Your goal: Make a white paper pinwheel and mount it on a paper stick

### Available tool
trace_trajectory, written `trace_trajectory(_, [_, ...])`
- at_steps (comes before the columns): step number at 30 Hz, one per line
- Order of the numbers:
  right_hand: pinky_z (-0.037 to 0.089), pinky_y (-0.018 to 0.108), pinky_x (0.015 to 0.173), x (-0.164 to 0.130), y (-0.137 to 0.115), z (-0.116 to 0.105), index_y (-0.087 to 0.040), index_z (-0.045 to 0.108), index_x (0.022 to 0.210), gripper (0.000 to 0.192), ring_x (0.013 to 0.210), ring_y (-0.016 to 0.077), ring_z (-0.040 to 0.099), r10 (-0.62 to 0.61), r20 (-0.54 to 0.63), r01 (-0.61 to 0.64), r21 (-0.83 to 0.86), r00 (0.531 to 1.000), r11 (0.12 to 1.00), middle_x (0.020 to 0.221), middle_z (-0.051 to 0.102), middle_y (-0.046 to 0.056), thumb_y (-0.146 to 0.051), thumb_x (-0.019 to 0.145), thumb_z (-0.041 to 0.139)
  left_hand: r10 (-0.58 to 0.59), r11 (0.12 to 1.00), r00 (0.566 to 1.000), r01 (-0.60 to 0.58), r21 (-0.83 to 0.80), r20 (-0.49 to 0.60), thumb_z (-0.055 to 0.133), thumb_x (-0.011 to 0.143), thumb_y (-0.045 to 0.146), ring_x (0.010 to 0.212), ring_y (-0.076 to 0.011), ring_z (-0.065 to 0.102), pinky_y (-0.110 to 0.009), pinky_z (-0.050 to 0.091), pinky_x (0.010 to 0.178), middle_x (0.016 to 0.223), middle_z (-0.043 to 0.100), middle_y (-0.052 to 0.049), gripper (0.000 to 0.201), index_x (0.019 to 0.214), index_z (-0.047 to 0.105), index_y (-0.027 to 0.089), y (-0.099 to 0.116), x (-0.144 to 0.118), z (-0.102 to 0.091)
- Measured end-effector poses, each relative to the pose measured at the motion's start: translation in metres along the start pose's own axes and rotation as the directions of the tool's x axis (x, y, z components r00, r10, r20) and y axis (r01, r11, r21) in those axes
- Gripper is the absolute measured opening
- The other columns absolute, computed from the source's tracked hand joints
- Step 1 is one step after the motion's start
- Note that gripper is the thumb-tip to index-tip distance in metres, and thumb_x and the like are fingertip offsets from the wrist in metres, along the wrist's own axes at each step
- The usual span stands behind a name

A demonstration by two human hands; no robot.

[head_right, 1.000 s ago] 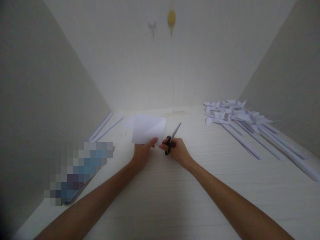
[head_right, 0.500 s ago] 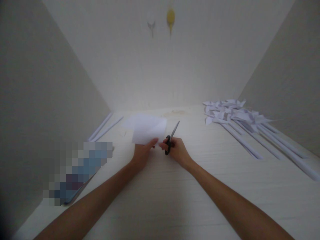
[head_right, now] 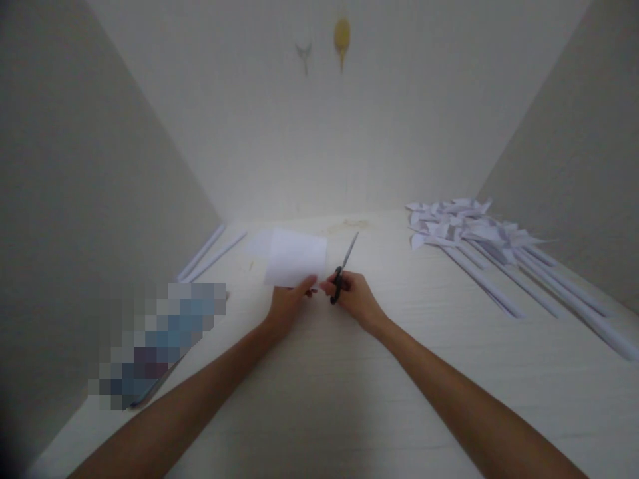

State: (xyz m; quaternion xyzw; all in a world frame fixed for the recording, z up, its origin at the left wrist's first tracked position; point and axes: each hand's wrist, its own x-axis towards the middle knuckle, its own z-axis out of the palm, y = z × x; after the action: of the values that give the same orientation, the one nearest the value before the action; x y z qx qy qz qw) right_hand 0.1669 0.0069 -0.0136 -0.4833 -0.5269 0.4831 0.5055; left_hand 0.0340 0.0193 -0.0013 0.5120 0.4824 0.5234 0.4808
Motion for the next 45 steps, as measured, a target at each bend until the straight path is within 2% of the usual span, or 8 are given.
trace_trajectory(6, [0.029,0.019,0.043,0.001,-0.003,-0.005,-0.013,0.053,0.071,0.03,0.047,0.006,0.042,0.102,0.164,-0.112,0.058,0.981,0.992,0.06,0.053,0.0,-0.042,0.065,0.059,-0.071,0.961,0.989,0.032,-0.275,-0.133,0.062,0.06,0.025,0.05,-0.0097,0.053,-0.021,0.041,0.046,0.057,0.058,0.001,0.012,0.064,0.057,0.015,-0.011,0.012,-0.004])
trace_trajectory(9, [0.023,0.019,0.037,-0.001,-0.008,-0.006,-0.014,0.051,0.067,0.033,0.04,0.0052,0.037,0.14,0.253,-0.132,-0.049,0.957,0.99,0.054,0.052,-0.001,-0.046,0.069,0.054,-0.082,0.925,0.987,0.023,-0.38,-0.141,0.061,0.062,0.024,0.055,-0.0101,0.056,-0.019,0.042,0.047,0.06,0.06,0.0,0.011,0.066,0.057,0.014,-0.011,0.014,-0.006])
trace_trajectory(14, [0.02,0.02,0.036,-0.007,-0.011,-0.01,-0.015,0.045,0.051,0.039,0.035,0.0046,0.031,0.139,0.328,-0.038,-0.298,0.934,0.954,0.04,0.042,-0.004,-0.047,0.072,0.05,-0.094,0.878,0.98,-0.003,-0.478,-0.178,0.058,0.064,0.021,0.057,-0.0108,0.059,-0.019,0.044,0.05,0.061,0.061,-0.002,0.009,0.067,0.057,0.012,-0.007,0.017,-0.008])
trace_trajectory(20, [0.021,0.021,0.038,-0.01,-0.013,-0.013,-0.016,0.04,0.046,0.043,0.034,0.0046,0.03,0.184,0.45,-0.017,-0.35,0.874,0.936,0.037,0.039,-0.005,-0.048,0.073,0.049,-0.131,0.845,0.973,0.009,-0.534,-0.19,0.056,0.065,0.019,0.053,-0.0106,0.059,-0.02,0.045,0.051,0.057,0.061,-0.002,0.007,0.064,0.056,0.011,-0.006,0.02,-0.009])
trace_trajectory(29, [0.02,0.021,0.038,-0.009,-0.009,-0.014,-0.017,0.041,0.044,0.045,0.034,0.0053,0.03,0.229,0.476,-0.022,-0.4,0.849,0.916,0.036,0.039,-0.005,-0.051,0.072,0.048,-0.117,0.853,0.978,0.009,-0.521,-0.174,0.056,0.065,0.021,0.05,-0.0102,0.058,-0.021,0.044,0.049,0.054,0.061,-0.002,0.012,0.058,0.056,0.011,-0.01,0.021,-0.009])
trace_trajectory(36, [0.02,0.021,0.038,-0.009,-0.014,-0.014,-0.016,0.04,0.042,0.047,0.034,0.0051,0.03,0.243,0.466,-0.016,-0.438,0.851,0.899,0.036,0.039,-0.004,-0.051,0.073,0.047,-0.123,0.853,0.977,0.014,-0.521,-0.175,0.057,0.065,0.02,0.049,-0.0102,0.058,-0.021,0.044,0.049,0.053,0.061,-0.001,0.01,0.06,0.056,0.011,-0.007,0.02,-0.009])
trace_trajectory(45, [0.022,0.021,0.037,-0.008,-0.006,-0.015,-0.017,0.041,0.044,0.047,0.034,0.0061,0.032,0.233,0.453,-0.019,-0.428,0.861,0.903,0.037,0.041,-0.003,-0.054,0.072,0.046,-0.142,0.86,0.973,0.031,-0.51,-0.179,0.057,0.065,0.02,0.049,-0.01,0.058,-0.021,0.044,0.049,0.054,0.061,-0.001,0.01,0.06,0.056,0.011,-0.006,0.02,-0.009])
